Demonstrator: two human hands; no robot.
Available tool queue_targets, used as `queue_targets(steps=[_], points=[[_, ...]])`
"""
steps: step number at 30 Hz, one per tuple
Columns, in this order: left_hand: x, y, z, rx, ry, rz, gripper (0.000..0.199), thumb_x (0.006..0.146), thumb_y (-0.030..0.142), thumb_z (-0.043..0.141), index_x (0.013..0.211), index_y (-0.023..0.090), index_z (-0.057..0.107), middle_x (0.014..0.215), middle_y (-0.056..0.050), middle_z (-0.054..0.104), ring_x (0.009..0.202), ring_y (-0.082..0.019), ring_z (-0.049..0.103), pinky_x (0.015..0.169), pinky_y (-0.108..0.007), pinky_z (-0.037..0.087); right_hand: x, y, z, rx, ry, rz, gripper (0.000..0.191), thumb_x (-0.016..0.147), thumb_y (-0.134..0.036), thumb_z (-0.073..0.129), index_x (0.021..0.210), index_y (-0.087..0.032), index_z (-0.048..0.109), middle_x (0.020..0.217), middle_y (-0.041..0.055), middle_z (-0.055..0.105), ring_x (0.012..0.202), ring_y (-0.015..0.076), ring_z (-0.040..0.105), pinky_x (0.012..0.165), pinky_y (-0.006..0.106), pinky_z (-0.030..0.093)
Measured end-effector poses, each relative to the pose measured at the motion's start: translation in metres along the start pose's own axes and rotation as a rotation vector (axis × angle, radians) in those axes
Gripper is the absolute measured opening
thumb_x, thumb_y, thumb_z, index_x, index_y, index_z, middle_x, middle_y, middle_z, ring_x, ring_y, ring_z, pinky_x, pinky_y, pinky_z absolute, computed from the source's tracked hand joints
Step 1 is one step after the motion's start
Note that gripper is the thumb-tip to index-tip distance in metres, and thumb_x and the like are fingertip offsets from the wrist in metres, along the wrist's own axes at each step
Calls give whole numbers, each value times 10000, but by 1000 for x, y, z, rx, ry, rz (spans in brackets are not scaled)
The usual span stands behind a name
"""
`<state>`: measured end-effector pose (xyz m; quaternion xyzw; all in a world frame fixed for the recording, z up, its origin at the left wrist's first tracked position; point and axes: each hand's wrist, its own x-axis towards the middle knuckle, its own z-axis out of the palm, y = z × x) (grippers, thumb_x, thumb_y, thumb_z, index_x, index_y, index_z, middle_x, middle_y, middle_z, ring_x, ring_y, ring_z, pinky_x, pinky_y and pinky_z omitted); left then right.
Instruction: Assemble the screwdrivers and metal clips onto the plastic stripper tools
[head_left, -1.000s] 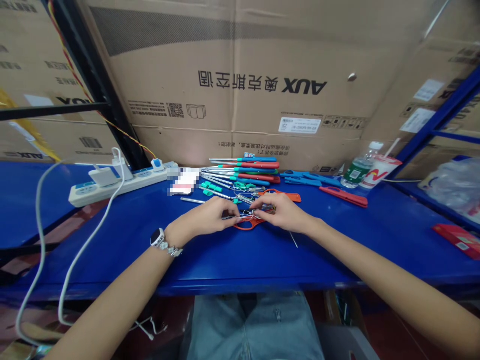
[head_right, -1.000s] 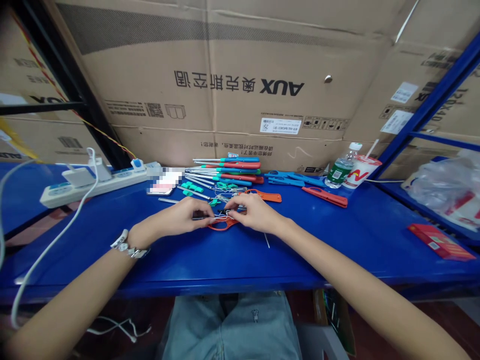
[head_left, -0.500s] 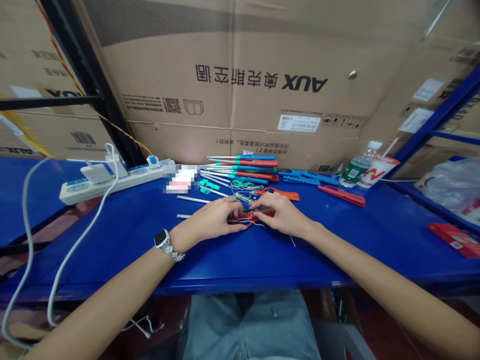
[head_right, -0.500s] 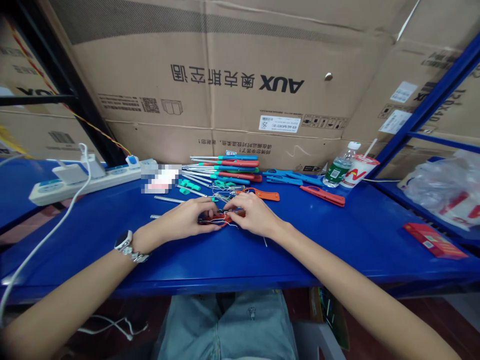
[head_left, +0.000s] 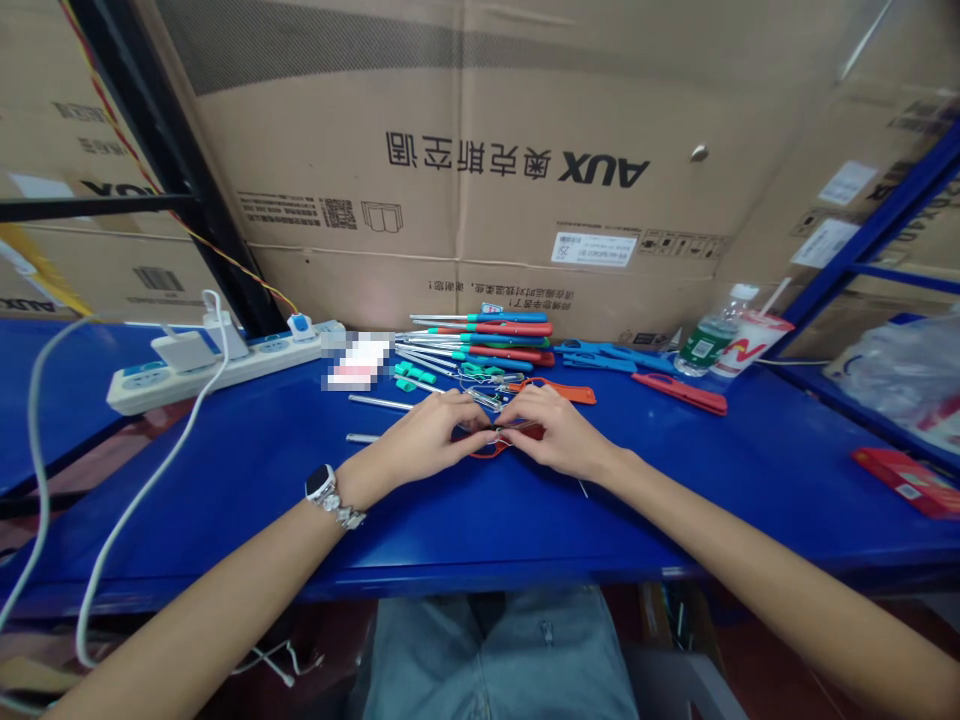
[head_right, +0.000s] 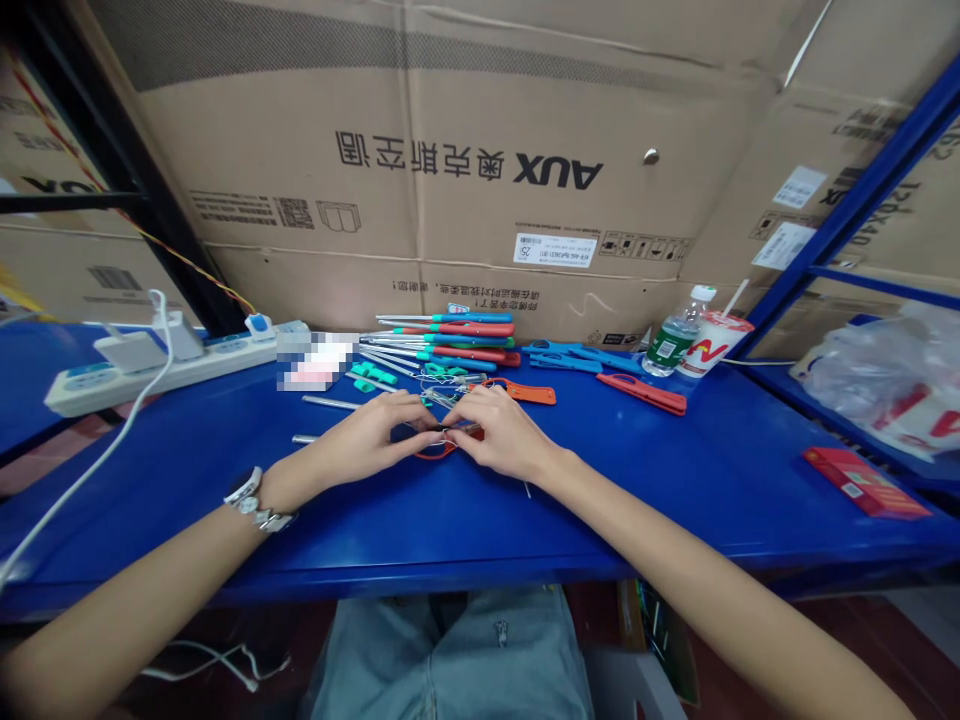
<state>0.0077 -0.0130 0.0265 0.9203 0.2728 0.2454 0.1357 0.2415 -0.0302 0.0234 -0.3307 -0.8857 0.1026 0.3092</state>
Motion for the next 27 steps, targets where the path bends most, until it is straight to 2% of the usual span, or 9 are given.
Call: queue_targets(steps=[4,8,12,15,20,23,27], points=[[1,-2,0,-79,41,-34,196,1005,359,614,924,203,700,862,-24,701,819,-188,623,798,-345,476,3,-4,-4,41,11,45,132,888,-162,669,984,-236,722,971,50,756,961,234,659,893,415,491],[0,-4,0,-111,65,-33,123,974,306,662,923,200,699,881,-24,703,839,-184,633,798,-331,485,11,-6,-15,110,-120,77,137,911,-200,663,1005,-227,759,928,46,765,869,208,671,796,361,507],[1,-3,0,-88,27,-28,84,950,270,691,901,202,700,879,-21,695,866,-192,615,809,-334,476,17,-3,-22,120,-183,72,99,902,-185,694,931,-228,779,855,23,765,802,186,672,768,339,504],[0,-1,-1,-74,1,-35,88,932,291,714,966,210,705,981,-42,690,983,-226,611,876,-367,486,15,2,-21,71,-194,52,87,882,-167,724,919,-229,773,851,20,764,815,194,665,793,356,498],[-2,-3,2,-28,-22,-70,295,909,337,742,1166,227,649,1204,-80,640,1150,-276,582,993,-450,483,-1,10,-11,11,-100,14,78,910,-170,703,930,-227,752,912,41,747,888,214,649,871,416,483],[-3,-6,4,-21,-58,-84,275,928,312,715,1170,213,628,1207,-85,659,1146,-279,598,981,-450,496,-9,13,-6,3,-30,-13,82,936,-180,674,941,-222,745,950,52,740,937,224,639,900,436,479],[-2,-6,6,-15,-62,-91,261,941,320,692,1165,205,623,1180,-84,675,1112,-271,624,951,-433,518,-14,12,-3,-44,-18,-30,101,966,-194,642,974,-207,741,973,64,732,955,230,622,883,434,486]])
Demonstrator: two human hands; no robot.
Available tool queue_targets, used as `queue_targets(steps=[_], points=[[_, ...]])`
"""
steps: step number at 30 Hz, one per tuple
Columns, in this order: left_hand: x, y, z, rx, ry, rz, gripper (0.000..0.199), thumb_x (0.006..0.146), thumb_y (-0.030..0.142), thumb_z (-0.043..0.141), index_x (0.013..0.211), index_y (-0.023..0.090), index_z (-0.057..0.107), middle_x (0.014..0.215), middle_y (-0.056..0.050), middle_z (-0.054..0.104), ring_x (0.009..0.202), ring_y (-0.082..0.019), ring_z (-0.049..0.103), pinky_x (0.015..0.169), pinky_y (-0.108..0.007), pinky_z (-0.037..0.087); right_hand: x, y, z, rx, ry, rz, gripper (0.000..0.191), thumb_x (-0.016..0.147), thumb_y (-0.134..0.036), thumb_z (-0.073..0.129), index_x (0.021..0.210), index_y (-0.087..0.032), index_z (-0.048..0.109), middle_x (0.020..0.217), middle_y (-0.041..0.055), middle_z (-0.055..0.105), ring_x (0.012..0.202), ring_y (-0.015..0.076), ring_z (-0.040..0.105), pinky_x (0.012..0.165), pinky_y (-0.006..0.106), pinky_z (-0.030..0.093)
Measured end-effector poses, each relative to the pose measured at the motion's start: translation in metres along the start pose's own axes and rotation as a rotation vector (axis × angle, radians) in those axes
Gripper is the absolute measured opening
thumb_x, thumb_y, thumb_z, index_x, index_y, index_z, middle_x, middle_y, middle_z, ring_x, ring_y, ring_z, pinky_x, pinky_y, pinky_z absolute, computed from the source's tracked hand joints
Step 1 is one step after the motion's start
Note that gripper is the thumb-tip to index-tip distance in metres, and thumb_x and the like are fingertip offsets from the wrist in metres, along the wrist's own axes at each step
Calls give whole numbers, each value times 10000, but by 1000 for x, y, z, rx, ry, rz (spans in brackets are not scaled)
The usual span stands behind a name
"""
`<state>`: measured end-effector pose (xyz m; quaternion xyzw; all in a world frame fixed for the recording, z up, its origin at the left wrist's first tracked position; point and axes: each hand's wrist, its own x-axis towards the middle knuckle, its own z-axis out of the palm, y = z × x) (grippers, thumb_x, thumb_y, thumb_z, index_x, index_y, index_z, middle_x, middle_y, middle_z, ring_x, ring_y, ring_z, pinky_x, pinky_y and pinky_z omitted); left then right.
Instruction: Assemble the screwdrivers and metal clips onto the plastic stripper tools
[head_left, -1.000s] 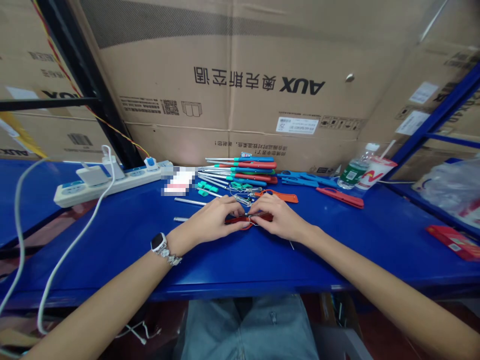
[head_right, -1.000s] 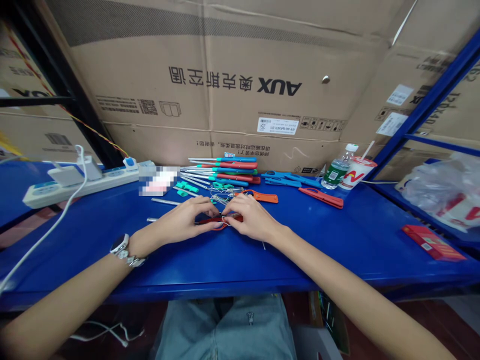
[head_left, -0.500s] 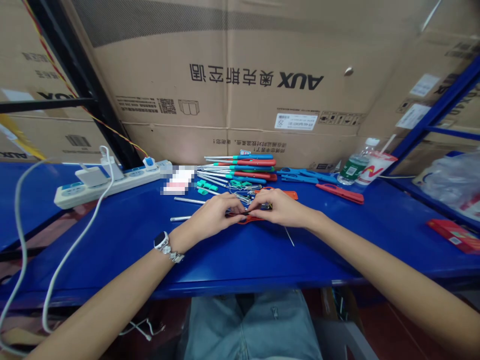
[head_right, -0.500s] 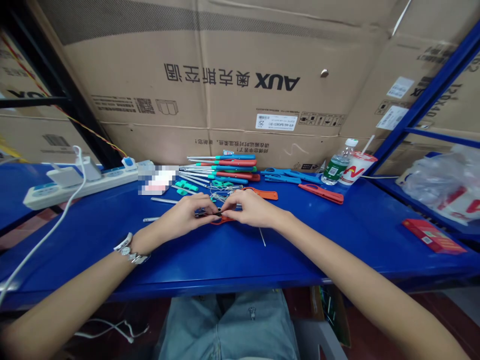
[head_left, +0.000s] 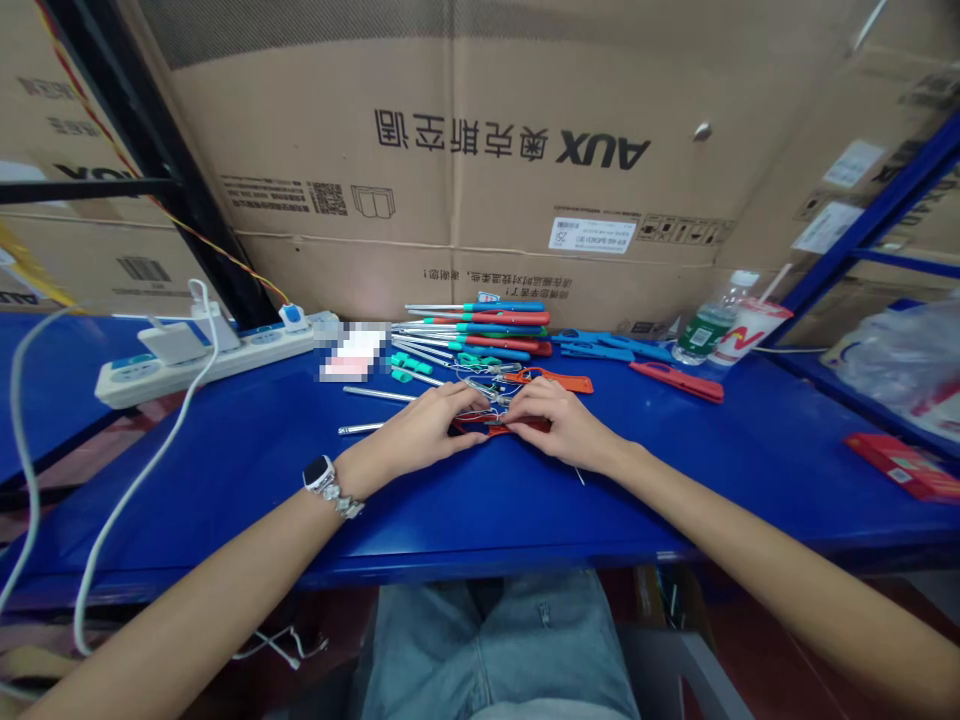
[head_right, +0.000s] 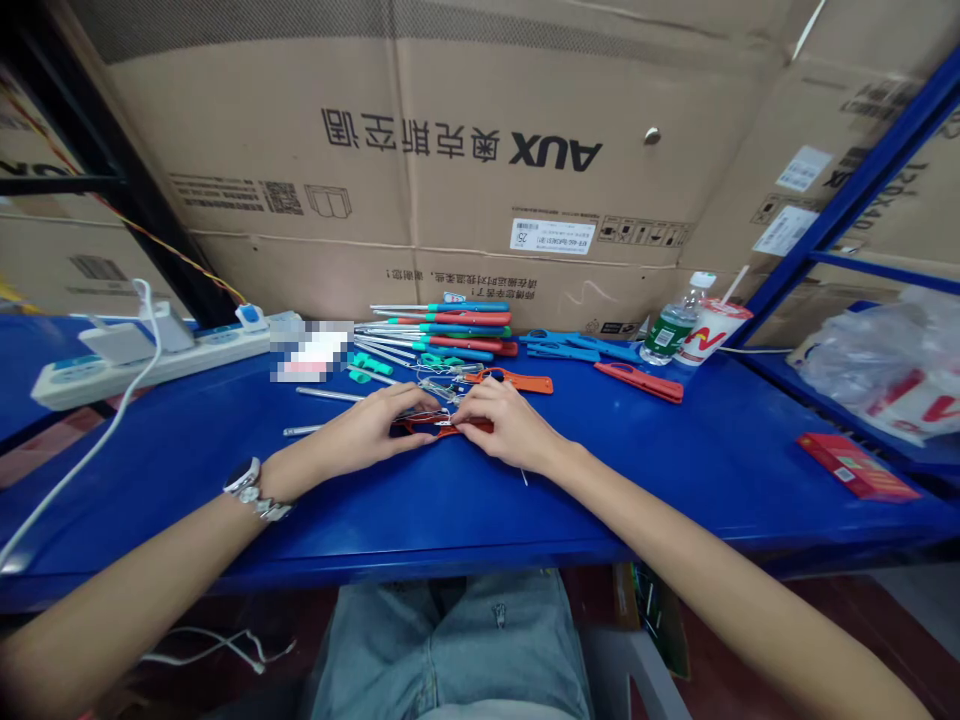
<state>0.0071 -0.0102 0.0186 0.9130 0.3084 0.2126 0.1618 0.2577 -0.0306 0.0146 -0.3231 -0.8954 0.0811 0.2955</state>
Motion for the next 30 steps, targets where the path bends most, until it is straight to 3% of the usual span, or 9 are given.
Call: queue_targets(steps=[14,30], points=[[-2,0,4,177,15,142,309,1006,286,597,1303,207,623,1199,-109,626,1077,-256,623,927,-416,524,-10,-12,-1,-327,-21,-186,252,1034,-204,498,1154,-163,716,1067,123,734,1066,275,596,897,451,497],[0,1,4,199,13,146,261,994,283,630,1226,173,674,1118,-98,634,1033,-253,625,885,-399,514,-17,-18,-6,-274,-105,-46,266,1013,-273,557,1199,-177,721,1104,127,641,1087,273,560,957,484,496]])
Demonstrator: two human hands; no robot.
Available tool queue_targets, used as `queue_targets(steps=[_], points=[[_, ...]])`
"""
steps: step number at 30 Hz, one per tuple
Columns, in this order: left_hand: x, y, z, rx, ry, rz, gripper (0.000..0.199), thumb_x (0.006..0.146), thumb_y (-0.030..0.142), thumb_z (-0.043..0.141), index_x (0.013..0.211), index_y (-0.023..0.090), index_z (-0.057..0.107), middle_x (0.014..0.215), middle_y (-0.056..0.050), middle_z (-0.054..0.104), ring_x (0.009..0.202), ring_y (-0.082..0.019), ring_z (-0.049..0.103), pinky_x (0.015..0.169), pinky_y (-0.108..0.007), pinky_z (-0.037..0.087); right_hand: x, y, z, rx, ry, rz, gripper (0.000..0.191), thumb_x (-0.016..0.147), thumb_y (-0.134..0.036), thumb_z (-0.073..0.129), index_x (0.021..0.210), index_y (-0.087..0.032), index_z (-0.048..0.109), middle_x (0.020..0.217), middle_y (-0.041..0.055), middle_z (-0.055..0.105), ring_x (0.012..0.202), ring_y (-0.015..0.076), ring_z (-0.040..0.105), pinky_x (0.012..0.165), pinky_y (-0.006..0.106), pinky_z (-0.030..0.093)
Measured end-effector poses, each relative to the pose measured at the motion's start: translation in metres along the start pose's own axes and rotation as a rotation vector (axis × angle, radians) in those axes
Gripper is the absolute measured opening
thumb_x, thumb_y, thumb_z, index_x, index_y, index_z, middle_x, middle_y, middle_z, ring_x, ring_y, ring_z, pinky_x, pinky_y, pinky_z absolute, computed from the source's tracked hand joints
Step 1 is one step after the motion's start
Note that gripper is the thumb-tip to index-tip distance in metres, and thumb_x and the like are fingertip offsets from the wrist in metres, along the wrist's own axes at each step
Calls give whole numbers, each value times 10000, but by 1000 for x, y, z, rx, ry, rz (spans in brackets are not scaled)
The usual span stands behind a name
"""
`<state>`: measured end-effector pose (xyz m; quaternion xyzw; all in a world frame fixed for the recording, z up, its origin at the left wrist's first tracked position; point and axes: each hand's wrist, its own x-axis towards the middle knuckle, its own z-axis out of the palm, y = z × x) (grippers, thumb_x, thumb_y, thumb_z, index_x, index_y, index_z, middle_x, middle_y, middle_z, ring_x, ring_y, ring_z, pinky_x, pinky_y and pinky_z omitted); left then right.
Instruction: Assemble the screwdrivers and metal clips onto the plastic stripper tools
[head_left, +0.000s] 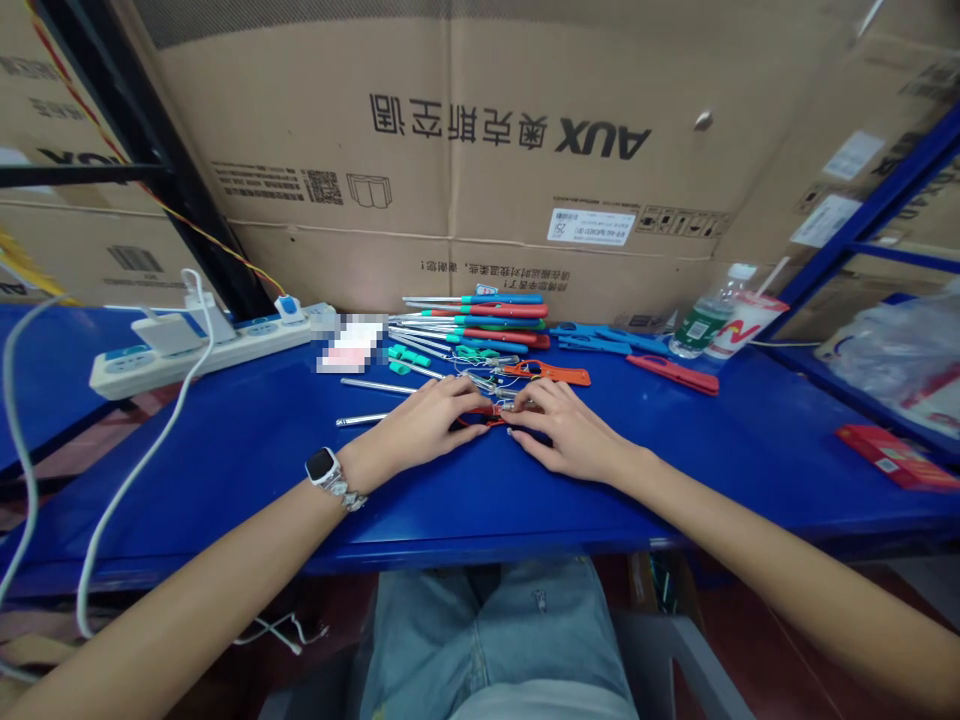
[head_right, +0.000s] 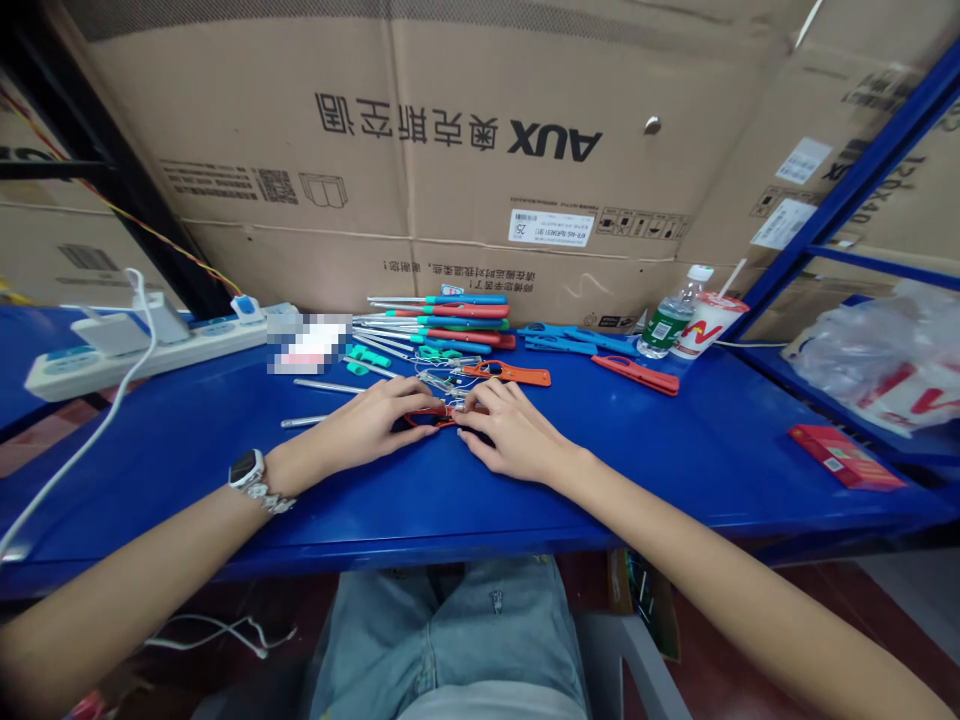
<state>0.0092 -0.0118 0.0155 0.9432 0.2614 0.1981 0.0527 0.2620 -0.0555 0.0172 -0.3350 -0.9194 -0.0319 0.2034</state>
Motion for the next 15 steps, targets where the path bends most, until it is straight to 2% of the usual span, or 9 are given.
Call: queue_targets(steps=[4,8,11,15], points=[[-1,4,1,97,50,66,238,998,285,628,1217,201,671,1152,-92,631,1047,-261,613,905,-431,499,0,2,3,12,20,3,260,1009,-271,558,1206,-179,701,1101,123,640,1074,271,557,958,484,492],[1,10,1,77,100,82,190,1034,287,558,1105,163,683,1050,-91,638,977,-238,613,865,-391,515,1,4,0,20,54,13,229,976,-246,585,1177,-183,676,1066,115,633,1027,267,559,918,463,490],[4,8,0,23,98,52,152,1025,226,546,1020,157,681,984,-82,633,947,-229,607,845,-373,523,5,8,-6,15,-30,-40,162,970,-223,590,1088,-181,692,1050,109,642,983,252,567,894,439,471],[6,0,-1,-34,12,25,103,989,195,584,1008,182,684,989,-68,648,957,-231,618,846,-382,526,12,14,-11,0,-154,-125,150,989,-203,579,1051,-181,714,1058,105,677,933,227,593,857,398,442]])
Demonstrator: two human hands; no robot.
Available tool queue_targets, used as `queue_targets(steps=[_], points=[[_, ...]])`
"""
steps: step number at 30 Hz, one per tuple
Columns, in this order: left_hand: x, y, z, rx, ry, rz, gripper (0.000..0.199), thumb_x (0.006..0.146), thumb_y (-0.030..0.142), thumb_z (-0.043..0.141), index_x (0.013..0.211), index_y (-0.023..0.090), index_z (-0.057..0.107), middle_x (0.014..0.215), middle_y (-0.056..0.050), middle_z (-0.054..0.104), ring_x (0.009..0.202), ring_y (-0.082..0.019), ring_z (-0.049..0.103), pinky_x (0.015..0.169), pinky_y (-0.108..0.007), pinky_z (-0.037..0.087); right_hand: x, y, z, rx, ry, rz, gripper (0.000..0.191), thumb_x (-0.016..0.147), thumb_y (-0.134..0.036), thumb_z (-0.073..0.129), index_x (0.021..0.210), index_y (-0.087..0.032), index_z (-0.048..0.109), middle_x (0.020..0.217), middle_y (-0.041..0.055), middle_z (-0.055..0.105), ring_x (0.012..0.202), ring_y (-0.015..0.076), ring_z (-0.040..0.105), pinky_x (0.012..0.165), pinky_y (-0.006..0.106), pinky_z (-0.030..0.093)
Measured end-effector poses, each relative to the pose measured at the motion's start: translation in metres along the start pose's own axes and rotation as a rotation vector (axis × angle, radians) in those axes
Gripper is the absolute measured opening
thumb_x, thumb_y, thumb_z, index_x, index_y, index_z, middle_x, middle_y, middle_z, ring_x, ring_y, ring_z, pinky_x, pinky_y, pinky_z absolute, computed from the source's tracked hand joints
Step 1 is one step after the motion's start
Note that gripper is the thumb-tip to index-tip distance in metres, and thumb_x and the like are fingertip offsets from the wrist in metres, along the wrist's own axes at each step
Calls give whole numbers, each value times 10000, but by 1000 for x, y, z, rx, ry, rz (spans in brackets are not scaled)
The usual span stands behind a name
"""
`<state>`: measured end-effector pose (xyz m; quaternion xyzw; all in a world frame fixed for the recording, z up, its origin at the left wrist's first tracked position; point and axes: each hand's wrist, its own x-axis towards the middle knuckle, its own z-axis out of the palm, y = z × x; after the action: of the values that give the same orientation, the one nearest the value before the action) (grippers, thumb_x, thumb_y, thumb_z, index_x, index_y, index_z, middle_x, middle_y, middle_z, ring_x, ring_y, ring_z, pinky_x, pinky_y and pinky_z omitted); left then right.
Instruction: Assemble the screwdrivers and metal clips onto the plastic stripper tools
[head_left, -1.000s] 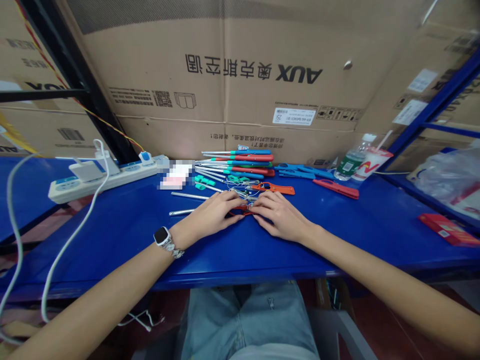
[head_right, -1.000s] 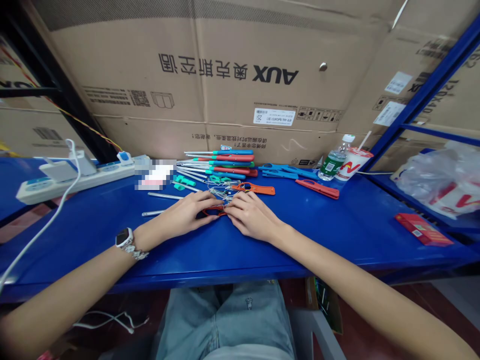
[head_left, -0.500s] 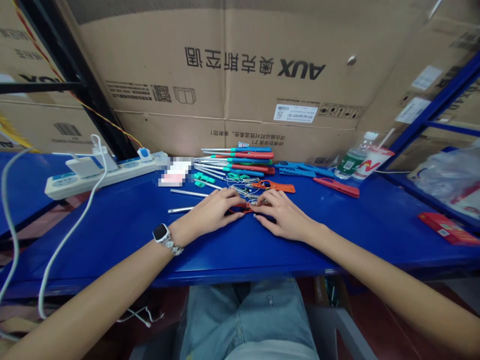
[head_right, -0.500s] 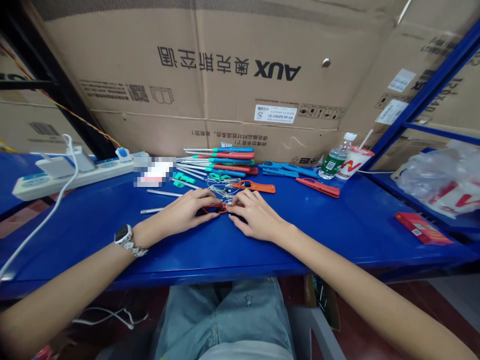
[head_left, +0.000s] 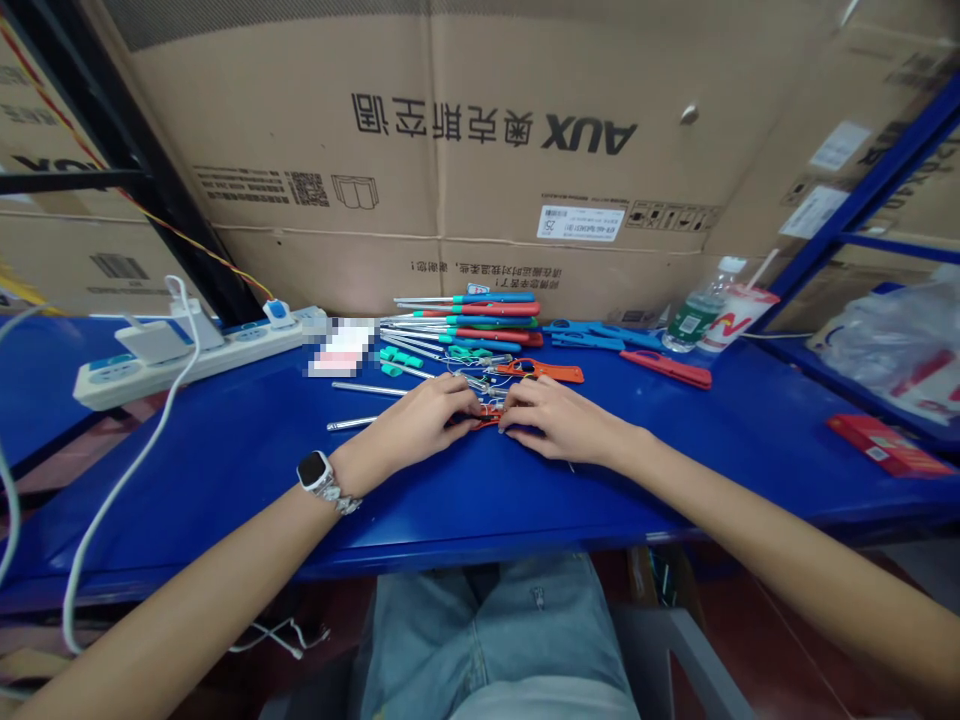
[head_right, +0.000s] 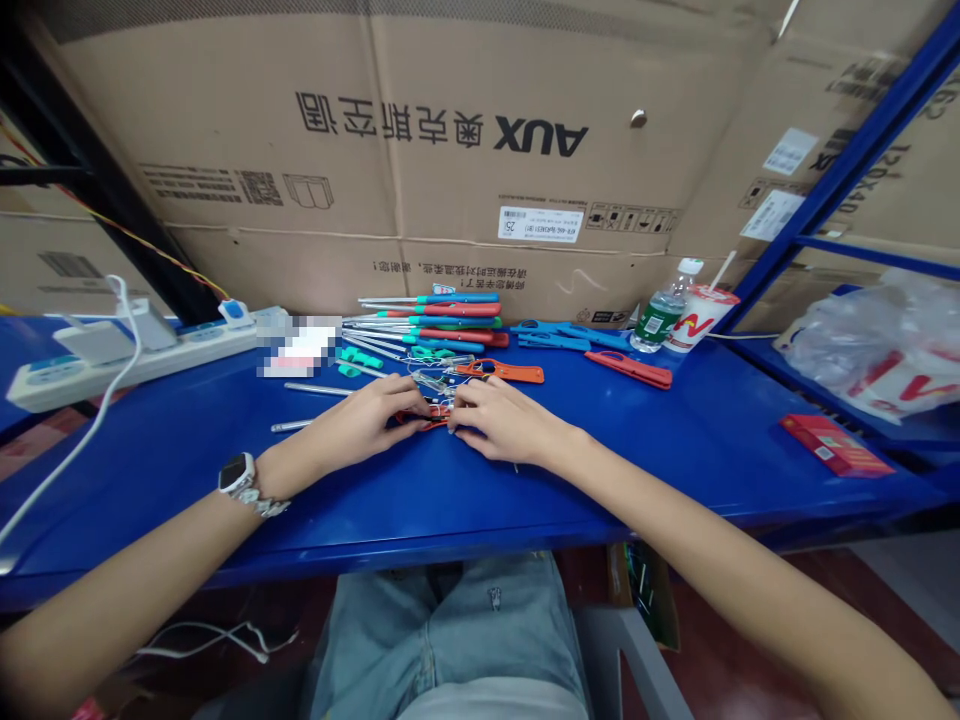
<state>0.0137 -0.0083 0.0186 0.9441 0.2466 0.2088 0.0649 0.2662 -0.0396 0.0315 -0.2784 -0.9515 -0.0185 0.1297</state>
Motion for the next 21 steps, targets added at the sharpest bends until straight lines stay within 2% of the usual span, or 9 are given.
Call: queue_targets(steps=[7,9,12,14,21], points=[[6,-7,5,-20,-35,-58,136,986,215,581,942,172,702,964,-74,662,879,-209,633,801,-359,529,5,-5,-1,93,-46,66,100,993,-205,592,970,-180,685,976,71,719,892,209,632,837,378,433],[6,-7,5,-13,-32,-61,137,982,193,574,936,169,700,952,-74,667,871,-207,637,804,-357,526,5,-6,2,164,-1,117,83,982,-195,606,942,-181,677,929,56,722,844,191,635,822,365,445],[4,-5,5,-21,-27,-67,132,986,176,564,942,161,687,944,-76,674,870,-206,643,813,-357,520,4,-4,6,323,132,249,54,959,-188,623,949,-173,674,863,37,708,736,156,626,715,305,470],[2,-4,4,-43,-14,-70,130,995,190,561,947,160,678,941,-73,678,865,-203,645,812,-354,522,6,-2,7,385,167,312,43,936,-164,631,931,-164,674,824,29,699,680,142,614,651,274,467],[0,-3,4,-24,-13,-52,128,1002,203,561,963,157,674,949,-74,681,874,-205,655,809,-353,531,19,-1,-7,317,-4,313,77,915,-113,648,912,-154,713,856,50,735,721,152,641,670,272,468]])
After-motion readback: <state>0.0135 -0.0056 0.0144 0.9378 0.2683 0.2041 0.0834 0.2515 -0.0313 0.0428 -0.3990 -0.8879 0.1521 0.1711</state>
